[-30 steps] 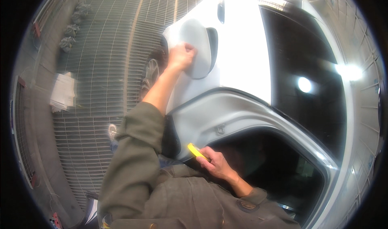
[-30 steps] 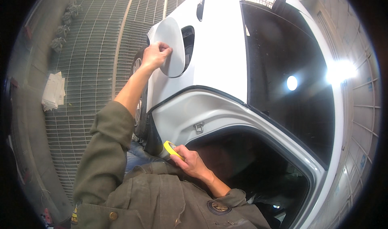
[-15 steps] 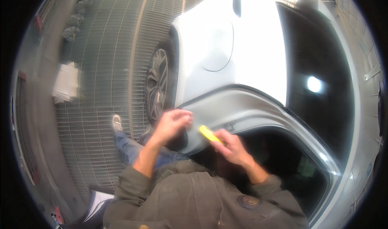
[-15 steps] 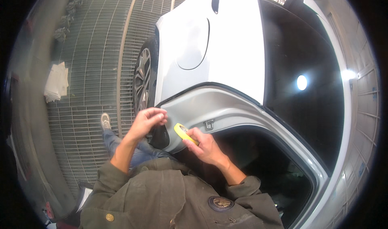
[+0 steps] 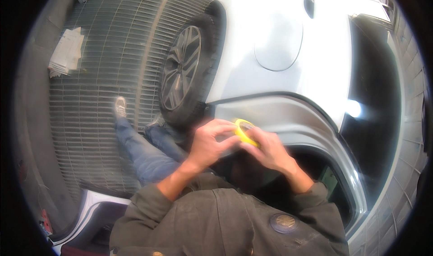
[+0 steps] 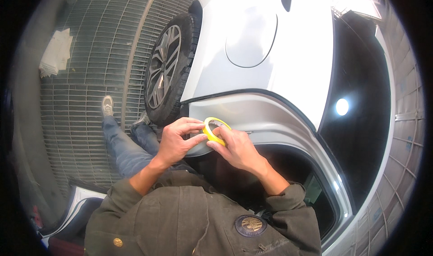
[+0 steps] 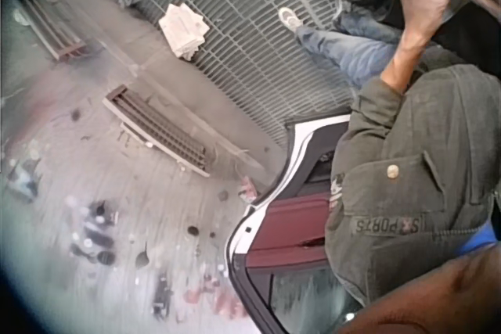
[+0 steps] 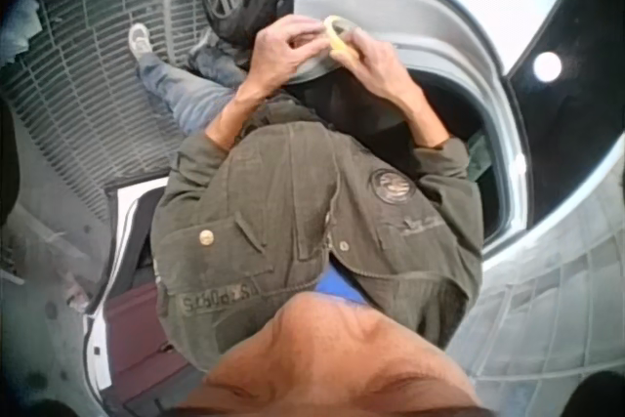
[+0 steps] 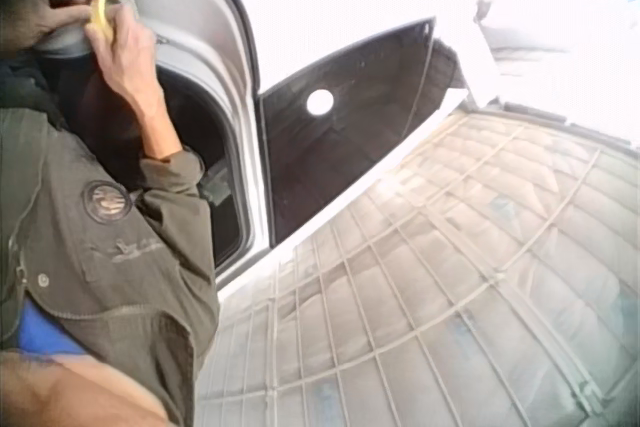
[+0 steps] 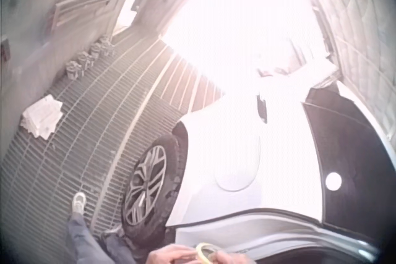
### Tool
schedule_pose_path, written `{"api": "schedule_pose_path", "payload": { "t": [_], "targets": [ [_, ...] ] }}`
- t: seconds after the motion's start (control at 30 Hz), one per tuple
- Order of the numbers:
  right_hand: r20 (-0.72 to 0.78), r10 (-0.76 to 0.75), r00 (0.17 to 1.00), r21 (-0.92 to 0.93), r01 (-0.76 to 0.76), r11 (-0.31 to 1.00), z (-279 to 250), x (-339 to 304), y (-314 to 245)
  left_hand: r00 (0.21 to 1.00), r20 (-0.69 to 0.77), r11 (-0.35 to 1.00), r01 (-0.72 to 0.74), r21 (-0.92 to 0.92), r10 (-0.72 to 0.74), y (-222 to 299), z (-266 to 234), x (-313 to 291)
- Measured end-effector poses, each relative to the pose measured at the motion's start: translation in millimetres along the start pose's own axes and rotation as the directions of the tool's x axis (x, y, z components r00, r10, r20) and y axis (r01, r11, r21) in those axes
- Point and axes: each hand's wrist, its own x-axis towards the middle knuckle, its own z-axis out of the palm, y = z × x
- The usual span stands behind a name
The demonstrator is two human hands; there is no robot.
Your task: The person opens the rear passenger door of a white car and applies yellow masking tape along the door edge and lower body panel. The person smooths the tape and continues applying it around the door frame and adjacent panels.
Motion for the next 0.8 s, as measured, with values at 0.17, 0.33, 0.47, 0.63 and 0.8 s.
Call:
{"api": "schedule_pose_path", "payload": {
  "t": [0.17,0.33,0.47,0.63,0.8],
  "targets": [
    [-0.047,-0.026,0.999,-0.138,0.019,0.990,11.5,9.0,2.0,0.976,-0.162,0.987,0.130,-0.090,-0.144,-15.5,16.7,-3.7],
    [-0.014,-0.056,0.998,-0.221,0.052,0.974,22.7,13.8,-1.3,0.927,-0.085,0.922,0.348,-0.172,-0.366,-25.7,7.8,-7.0],
    [0.050,-0.017,0.999,-0.271,0.030,0.962,26.1,19.2,-2.2,0.911,0.017,0.858,0.395,-0.329,-0.413,-42.4,6.9,-9.2],
    [0.109,0.026,0.994,-0.229,0.000,0.973,29.8,28.2,3.1,0.904,0.068,0.800,0.406,-0.442,-0.422,-54.6,4.8,-11.7],
    [0.163,0.046,0.986,-0.234,-0.007,0.972,40.1,38.1,2.3,0.924,-0.081,0.897,0.338,-0.286,-0.374,-67.7,-0.8,-18.3]
  ]
}}
